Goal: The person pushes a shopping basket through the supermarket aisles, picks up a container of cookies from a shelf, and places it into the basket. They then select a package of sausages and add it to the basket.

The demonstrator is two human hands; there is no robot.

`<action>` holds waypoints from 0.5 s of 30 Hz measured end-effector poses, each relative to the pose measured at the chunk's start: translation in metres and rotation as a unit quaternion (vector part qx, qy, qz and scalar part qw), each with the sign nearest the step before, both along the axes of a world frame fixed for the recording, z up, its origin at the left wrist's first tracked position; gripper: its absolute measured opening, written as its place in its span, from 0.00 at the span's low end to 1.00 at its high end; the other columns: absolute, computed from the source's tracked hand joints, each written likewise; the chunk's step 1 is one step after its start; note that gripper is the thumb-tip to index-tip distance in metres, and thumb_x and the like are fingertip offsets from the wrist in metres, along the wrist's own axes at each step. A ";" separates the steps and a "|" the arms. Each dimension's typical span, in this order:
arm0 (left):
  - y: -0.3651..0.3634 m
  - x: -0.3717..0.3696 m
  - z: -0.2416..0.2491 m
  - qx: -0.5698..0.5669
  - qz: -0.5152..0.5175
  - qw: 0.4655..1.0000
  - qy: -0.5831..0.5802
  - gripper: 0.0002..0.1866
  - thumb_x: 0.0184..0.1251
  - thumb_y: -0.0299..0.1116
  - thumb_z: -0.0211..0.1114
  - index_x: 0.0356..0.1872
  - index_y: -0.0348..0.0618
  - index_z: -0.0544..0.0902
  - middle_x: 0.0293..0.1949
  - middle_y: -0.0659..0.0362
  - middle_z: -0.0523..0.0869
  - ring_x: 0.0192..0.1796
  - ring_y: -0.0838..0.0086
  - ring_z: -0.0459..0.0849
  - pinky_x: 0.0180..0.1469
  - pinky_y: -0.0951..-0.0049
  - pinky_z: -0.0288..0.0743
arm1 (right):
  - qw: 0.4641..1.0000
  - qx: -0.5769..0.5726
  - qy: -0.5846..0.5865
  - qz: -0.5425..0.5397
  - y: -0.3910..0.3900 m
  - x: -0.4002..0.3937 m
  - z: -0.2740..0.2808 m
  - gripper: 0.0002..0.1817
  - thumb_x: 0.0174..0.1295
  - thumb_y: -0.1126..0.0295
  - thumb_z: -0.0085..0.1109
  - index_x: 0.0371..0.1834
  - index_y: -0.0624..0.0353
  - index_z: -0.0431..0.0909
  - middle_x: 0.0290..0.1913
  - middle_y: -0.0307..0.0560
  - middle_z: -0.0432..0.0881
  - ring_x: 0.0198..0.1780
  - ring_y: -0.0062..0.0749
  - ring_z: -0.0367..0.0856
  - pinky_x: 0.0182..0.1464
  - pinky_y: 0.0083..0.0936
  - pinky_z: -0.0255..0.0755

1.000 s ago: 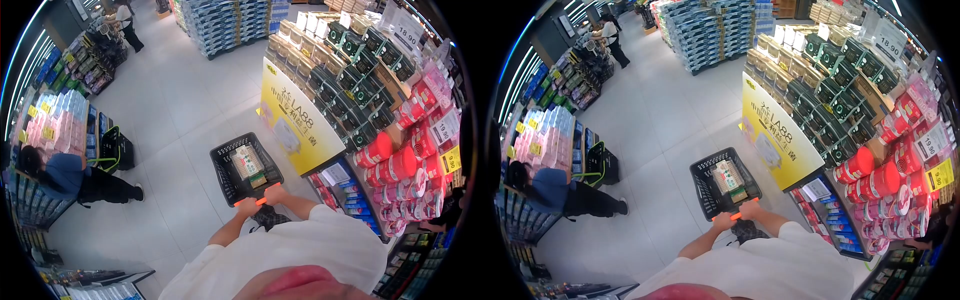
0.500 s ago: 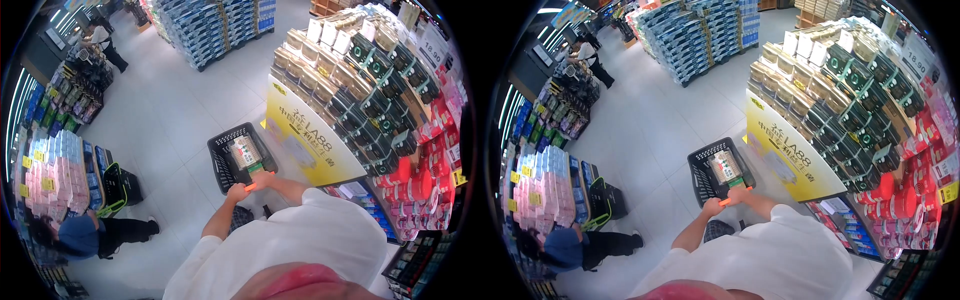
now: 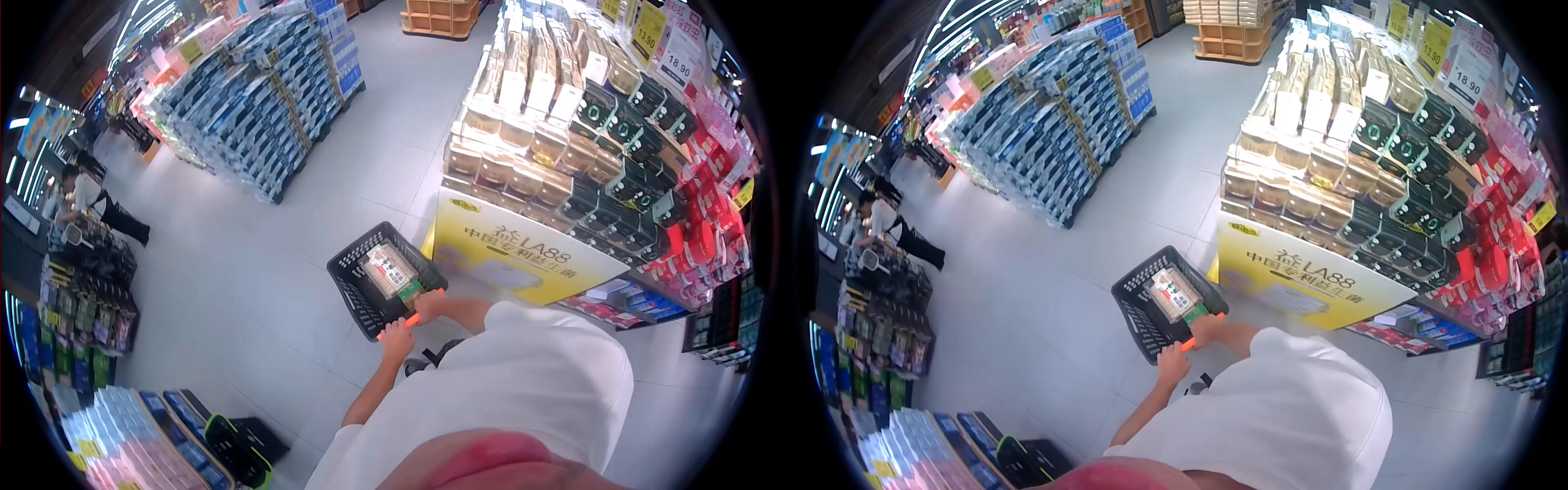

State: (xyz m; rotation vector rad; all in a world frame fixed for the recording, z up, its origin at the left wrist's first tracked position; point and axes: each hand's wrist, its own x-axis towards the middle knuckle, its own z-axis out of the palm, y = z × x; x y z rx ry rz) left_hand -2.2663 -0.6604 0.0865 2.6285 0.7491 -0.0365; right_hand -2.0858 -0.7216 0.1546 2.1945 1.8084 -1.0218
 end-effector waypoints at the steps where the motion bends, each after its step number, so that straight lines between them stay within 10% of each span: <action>1: 0.014 0.004 0.012 0.008 -0.007 1.000 0.002 0.21 0.49 0.39 0.66 0.43 0.43 0.75 0.38 0.52 0.79 0.45 0.54 0.78 0.44 0.52 0.70 | 1.000 -0.001 -0.004 -0.009 0.016 0.007 -0.001 0.25 0.48 0.47 0.60 0.35 0.59 0.86 0.37 0.53 0.86 0.42 0.46 0.85 0.45 0.40 0.78; 15: 0.306 0.155 0.022 0.019 -0.083 0.986 0.143 0.29 0.48 0.41 0.69 0.52 0.44 0.71 0.48 0.49 0.76 0.53 0.54 0.76 0.53 0.50 0.70 | 0.987 0.044 0.033 -0.151 0.254 0.113 -0.015 0.23 0.50 0.49 0.62 0.38 0.59 0.86 0.37 0.54 0.86 0.41 0.45 0.86 0.45 0.39 0.80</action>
